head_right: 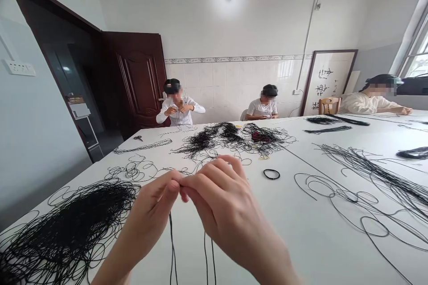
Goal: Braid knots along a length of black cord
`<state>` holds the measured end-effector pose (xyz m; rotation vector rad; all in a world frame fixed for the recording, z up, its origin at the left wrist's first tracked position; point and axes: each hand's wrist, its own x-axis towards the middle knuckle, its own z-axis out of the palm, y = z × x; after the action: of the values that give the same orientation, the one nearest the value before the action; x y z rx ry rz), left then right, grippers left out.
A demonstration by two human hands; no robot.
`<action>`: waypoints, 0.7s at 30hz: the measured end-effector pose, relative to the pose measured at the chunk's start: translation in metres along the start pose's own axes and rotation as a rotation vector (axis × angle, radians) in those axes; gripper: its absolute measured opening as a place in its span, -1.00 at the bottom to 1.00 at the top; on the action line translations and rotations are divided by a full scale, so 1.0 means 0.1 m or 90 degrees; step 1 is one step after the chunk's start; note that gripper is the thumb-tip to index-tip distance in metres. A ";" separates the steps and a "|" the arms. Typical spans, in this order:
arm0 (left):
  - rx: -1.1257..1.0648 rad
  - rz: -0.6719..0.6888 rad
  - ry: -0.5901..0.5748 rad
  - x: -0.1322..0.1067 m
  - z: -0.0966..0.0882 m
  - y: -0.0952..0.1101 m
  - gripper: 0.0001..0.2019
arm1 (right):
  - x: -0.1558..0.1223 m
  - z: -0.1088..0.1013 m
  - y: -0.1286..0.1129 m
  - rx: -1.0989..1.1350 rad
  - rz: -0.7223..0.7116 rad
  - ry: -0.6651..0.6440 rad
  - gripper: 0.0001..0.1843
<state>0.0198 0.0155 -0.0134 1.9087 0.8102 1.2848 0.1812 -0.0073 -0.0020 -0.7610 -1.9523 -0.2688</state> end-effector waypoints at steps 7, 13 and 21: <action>-0.437 -0.138 -0.031 -0.16 0.32 -0.18 -0.62 | 0.14 0.15 0.11 0.073 0.170 -0.068 -0.79; -0.509 -0.240 -0.040 -0.37 0.44 -0.20 -0.71 | 0.27 0.01 0.21 0.079 0.239 -0.087 -0.82; -0.327 -0.278 -0.150 -0.69 0.38 -0.61 -0.77 | 0.68 -0.72 0.40 -0.023 0.264 0.031 -0.65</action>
<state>0.0269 -0.0130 -0.1090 1.3453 0.6485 0.8722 0.2362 0.0153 0.0869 -1.1475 -1.6996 -0.0694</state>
